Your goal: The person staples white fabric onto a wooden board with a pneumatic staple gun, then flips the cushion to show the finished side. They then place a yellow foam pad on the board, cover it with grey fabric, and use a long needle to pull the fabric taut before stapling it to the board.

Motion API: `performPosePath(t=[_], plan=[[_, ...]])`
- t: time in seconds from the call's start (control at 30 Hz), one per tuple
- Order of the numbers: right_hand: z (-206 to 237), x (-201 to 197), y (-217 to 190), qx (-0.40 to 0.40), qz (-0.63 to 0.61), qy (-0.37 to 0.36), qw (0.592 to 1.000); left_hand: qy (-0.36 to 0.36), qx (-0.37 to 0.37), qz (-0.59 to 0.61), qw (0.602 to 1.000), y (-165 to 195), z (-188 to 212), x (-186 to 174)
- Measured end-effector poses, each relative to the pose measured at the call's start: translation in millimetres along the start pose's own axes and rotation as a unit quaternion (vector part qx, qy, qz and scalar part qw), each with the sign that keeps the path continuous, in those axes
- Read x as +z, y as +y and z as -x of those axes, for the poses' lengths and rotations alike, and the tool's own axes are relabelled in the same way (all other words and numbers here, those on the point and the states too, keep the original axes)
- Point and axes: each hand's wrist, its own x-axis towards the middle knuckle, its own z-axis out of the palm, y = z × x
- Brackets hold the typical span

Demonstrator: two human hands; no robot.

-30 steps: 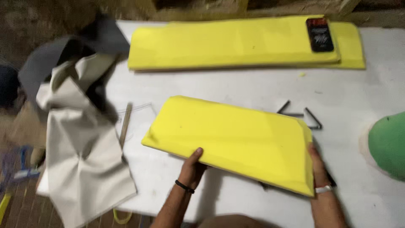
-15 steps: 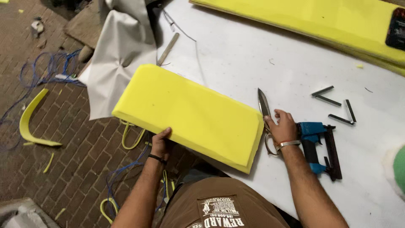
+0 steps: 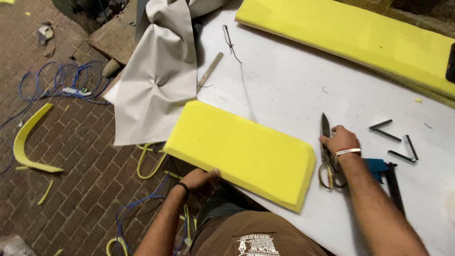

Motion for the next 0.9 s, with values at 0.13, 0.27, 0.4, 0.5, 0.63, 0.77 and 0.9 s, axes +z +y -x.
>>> performPosePath(t=[0.13, 0.27, 0.4, 0.5, 0.63, 0.77, 0.9], plan=[[0.2, -15.3, -73.7, -0.096, -0.066, 0.054, 0.992, -0.019, 0.077, -0.109, 0.991, 13.2, -6.1, -30.3], [-20.1, -14.0, -223.0, -0.14, -0.444, -0.102, 0.879, 0.019, 0.299, -0.161, 0.94, 53.3, -28.4, -41.6], [-32.3, -0.3, -331.9, -0.346, -0.277, 0.037, 0.896, -0.015, 0.347, -0.381, 0.857, 78.7, -49.6, -42.8], [-27.8, 4.4, -354.5, -0.326, -0.165, 0.171, 0.915, -0.058, 0.334, -0.464, 0.819, 76.1, -49.4, -43.7], [-3.0, -2.5, -306.0, -0.355, -0.425, 0.331, 0.764, -0.061, 0.324, -0.509, 0.795, 66.2, -40.4, -40.2], [69.1, -15.1, -203.5, -0.214, -0.613, 0.268, 0.711, -0.088, 0.338, -0.566, 0.747, 53.7, -26.1, -5.2], [156.3, 9.9, -121.5, -0.01, -0.589, 0.289, 0.754, -0.038, 0.453, -0.62, 0.64, 37.0, -10.3, 46.6]])
